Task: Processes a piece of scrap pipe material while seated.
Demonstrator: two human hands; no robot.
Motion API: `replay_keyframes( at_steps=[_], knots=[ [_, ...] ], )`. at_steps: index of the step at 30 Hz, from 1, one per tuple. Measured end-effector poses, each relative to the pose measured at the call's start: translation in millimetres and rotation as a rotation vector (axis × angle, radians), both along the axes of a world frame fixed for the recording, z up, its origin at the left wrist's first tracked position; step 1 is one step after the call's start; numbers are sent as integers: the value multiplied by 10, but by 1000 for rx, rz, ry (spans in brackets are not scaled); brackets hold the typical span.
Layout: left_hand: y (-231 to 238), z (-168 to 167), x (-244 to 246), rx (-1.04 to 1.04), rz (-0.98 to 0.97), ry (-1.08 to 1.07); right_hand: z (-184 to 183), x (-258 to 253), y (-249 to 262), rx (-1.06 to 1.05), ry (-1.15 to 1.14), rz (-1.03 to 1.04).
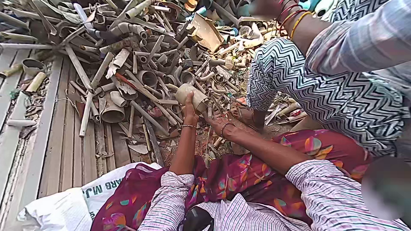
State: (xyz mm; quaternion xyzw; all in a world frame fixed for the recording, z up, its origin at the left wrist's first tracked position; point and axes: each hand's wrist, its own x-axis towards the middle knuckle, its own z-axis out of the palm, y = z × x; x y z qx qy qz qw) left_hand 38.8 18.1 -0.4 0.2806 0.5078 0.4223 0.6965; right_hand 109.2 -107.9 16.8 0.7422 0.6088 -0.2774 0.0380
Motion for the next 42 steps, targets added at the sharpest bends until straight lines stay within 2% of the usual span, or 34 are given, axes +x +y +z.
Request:
replay_keyframes(
  at_steps=[5, 8, 10, 13, 18, 21, 24, 27, 31, 34, 36, 38, 40, 42],
  knots=[
    [20, 15, -42, -16, 15, 41, -133, 128, 44, 83, -12, -57],
    [-131, 52, -42, 100, -68, -10, 61, 22, -80, 43, 132, -15],
    [-63, -52, -59, 186, -115, -84, 178, 56, -120, 59, 197, -38],
    [60, -298, -39, 228, -165, -165, 201, 213, -160, 126, 160, -150],
    [201, -503, 5, 174, -205, -251, 196, 168, -131, 155, 252, -46],
    [17, -206, 47, 203, -244, -296, 208, 337, -163, 169, 207, -177],
    [-152, 5, 68, 257, -214, -279, -5, 311, -89, 166, 223, -130],
    [-79, -63, 20, 218, -186, -330, 79, 231, -60, 105, 294, -88],
    [-57, 62, -40, 163, -145, -346, 160, 258, -9, 72, 104, -155],
    [-38, 8, -46, 157, -122, -446, 319, 150, -63, 24, 264, -121],
    [11, -21, -73, 152, -112, -500, 271, 195, -51, 104, 315, -136],
    [-22, 46, -121, 176, -131, -456, 245, 223, -38, 150, 197, -187],
    [-42, 53, -126, 209, -148, -420, 262, 189, -15, 87, 108, -155],
    [-30, -18, -128, 210, -139, -482, 247, 137, -15, 61, 242, -99]
  ],
)
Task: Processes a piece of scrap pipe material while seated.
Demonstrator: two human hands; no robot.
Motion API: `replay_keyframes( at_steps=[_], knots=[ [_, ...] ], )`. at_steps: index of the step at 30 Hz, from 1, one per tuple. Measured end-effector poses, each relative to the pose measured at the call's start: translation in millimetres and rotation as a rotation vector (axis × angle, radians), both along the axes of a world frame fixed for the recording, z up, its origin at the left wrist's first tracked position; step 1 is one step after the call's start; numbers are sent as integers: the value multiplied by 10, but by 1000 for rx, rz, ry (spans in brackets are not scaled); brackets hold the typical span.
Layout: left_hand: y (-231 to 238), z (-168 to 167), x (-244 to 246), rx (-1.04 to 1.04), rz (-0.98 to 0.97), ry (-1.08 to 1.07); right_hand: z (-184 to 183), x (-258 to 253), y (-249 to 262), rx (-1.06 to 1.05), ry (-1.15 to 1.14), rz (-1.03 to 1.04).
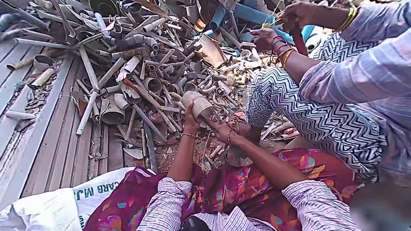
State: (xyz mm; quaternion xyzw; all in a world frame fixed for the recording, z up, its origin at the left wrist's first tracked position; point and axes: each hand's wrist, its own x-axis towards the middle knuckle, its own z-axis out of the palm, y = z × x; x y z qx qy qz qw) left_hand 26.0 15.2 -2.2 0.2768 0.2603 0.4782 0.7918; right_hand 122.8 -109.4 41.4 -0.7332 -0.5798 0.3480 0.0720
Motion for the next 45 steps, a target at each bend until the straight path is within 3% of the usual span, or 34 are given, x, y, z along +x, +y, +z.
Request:
replay_keyframes(
  at_steps=[2, 7, 11, 14, 16, 19, 21, 24, 26, 33, 37, 41, 45],
  knots=[
    [33, -51, -28, -17, 3, -68, 2, -2, 2, 42, 95, 10],
    [40, 4, -79, -4, -1, -118, 52, -40, 6, 1, -181, -35],
    [75, -105, -42, -55, 45, -229, 46, -47, -23, 65, 191, 25],
    [72, -88, -71, -59, 29, -245, 106, -5, -5, 37, 13, -85],
    [56, -81, -71, -43, 30, -227, 91, -34, 8, -9, -104, -55],
    [29, -190, -106, -41, -10, -319, 61, -48, -14, 31, 107, 35],
    [56, -190, -116, -72, -28, -369, 90, -30, -18, 56, 110, 4],
    [72, -103, -113, -68, -28, -331, 167, -61, 13, 15, -190, -57],
    [64, -123, -94, -84, -27, -299, 167, -112, 31, -48, -271, -27],
    [-4, -159, -63, -199, -79, -281, 173, -161, 22, -24, -204, -6],
    [-145, -29, -75, -63, -100, -108, 137, -276, -30, 25, -136, 67],
    [-8, -116, -2, -114, -43, -258, 40, -162, 0, -30, -263, 24],
    [24, -64, 22, -71, -12, -134, 50, -31, -10, 19, -353, -87]
  ],
)
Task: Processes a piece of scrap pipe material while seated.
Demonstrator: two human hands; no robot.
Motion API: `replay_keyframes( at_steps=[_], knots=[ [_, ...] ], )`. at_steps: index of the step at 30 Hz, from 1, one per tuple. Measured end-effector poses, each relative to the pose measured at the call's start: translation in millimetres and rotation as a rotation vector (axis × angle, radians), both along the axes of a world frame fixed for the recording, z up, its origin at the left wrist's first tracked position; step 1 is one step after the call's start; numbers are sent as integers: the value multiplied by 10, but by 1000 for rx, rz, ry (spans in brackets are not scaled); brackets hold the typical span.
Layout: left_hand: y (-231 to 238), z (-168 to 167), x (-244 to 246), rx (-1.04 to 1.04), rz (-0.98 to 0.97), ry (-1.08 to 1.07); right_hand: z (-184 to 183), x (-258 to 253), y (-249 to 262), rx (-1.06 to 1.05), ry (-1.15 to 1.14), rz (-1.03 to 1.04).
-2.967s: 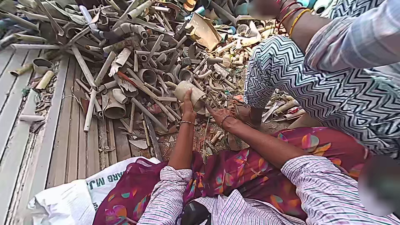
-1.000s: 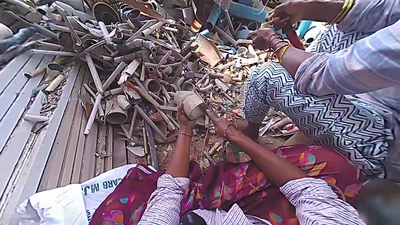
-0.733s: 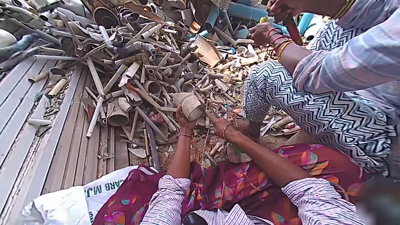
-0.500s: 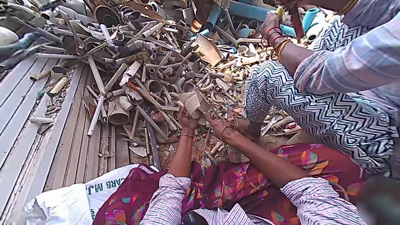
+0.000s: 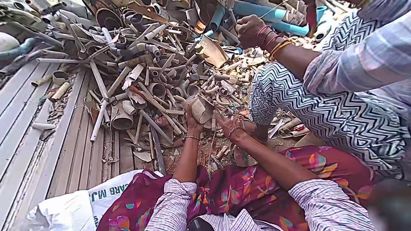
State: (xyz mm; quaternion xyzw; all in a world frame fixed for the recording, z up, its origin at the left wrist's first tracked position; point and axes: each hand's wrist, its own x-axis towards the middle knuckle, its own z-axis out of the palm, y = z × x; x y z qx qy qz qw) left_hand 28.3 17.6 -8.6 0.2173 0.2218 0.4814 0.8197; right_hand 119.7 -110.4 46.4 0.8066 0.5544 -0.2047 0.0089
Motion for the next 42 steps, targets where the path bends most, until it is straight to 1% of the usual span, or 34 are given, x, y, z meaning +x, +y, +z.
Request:
replay_keyframes(
  at_steps=[1, 3, 5, 6, 8, 10, 11, 12, 15, 17, 19, 21, 23, 25, 28, 30, 32, 34, 38, 39, 42],
  knots=[
    [-19, 3, 13, 19, 14, 33, -1, -16, -1, -30, 8, 20],
    [-77, -1, 18, 49, 9, 88, -47, -62, 8, -93, 98, 85],
    [-138, -6, -34, 62, -29, 141, -49, -96, -9, -94, 219, 158],
    [-115, -18, -34, 45, -20, 153, -36, -98, -18, -83, 229, 170],
    [-5, -51, 0, 4, 17, 177, -7, -51, -20, -50, 157, 114],
    [5, -12, 6, -1, 35, 236, -27, 36, -14, -37, 72, 43],
    [-12, 16, 14, -7, 40, 258, -58, 61, -11, -52, 53, 41],
    [-27, 33, 22, -10, 38, 272, -102, 63, -7, -74, 69, 67],
    [-13, -37, 49, -29, 31, 260, -150, -11, -20, -97, 226, 165],
    [1, -42, 26, -23, 26, 288, -130, 13, -15, -73, 205, 158],
    [-29, 17, -4, -3, 23, 373, -200, 102, 13, -47, 130, 92],
    [-61, 58, 3, -16, 20, 427, -264, 125, 26, -73, 120, 100],
    [-57, 28, 22, -36, 17, 390, -178, 33, -7, -116, 213, 153],
    [-25, -18, 6, -31, -1, 347, -137, 10, -10, -108, 264, 185],
    [-26, 53, -14, -4, 12, 452, -314, 174, 33, -1, 153, 119],
    [-40, 55, -6, 17, 23, 502, -304, 187, 4, -43, 119, 113],
    [-44, 44, 35, 20, 46, 457, -238, 91, -37, -85, 183, 181],
    [-26, 67, 22, 31, 49, 400, -239, 44, -52, -42, 199, 215],
    [-11, 151, -31, 24, 96, 496, -358, 206, -42, 13, 122, 128],
    [-25, 138, -31, 14, 103, 512, -387, 193, -58, 5, 147, 148],
    [22, 111, 4, -18, 112, 442, -380, 94, -83, 13, 245, 228]
  ],
)
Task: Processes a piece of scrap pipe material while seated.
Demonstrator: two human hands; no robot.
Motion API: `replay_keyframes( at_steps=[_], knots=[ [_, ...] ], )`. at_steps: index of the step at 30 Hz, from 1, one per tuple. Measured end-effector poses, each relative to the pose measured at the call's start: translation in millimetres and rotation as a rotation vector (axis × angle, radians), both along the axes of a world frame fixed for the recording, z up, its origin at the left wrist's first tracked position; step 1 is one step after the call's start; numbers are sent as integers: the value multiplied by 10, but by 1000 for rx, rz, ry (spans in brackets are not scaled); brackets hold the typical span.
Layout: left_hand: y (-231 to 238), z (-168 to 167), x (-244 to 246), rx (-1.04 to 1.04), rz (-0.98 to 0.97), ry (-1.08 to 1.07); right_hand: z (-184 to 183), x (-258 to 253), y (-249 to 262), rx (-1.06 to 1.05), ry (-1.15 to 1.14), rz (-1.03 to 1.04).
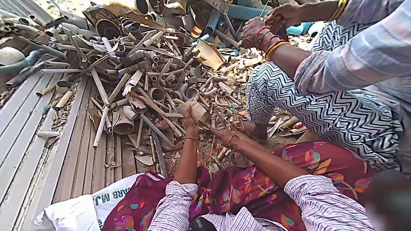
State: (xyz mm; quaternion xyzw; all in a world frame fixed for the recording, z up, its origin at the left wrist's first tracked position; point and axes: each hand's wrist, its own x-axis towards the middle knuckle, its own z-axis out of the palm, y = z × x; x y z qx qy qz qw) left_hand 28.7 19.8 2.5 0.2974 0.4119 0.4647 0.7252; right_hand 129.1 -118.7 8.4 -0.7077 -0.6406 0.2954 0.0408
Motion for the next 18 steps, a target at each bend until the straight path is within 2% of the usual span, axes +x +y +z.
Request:
replay_keyframes(
  at_steps=[2, 5, 9, 13, 18],
  knots=[
    [19, 11, -42, 2, -5, -39, 0, 35, 40, 10, -43, -6],
    [20, 2, -65, 24, 33, 33, 8, 91, 50, 14, -91, -98],
    [15, -2, -33, 22, 28, 41, 79, -25, 5, -28, -22, 5],
    [42, 22, -44, 58, -7, 24, 18, 103, 101, 18, -97, -86],
    [-113, 5, -61, 71, -67, 29, 86, -13, 60, 38, -19, -6]
  ],
)
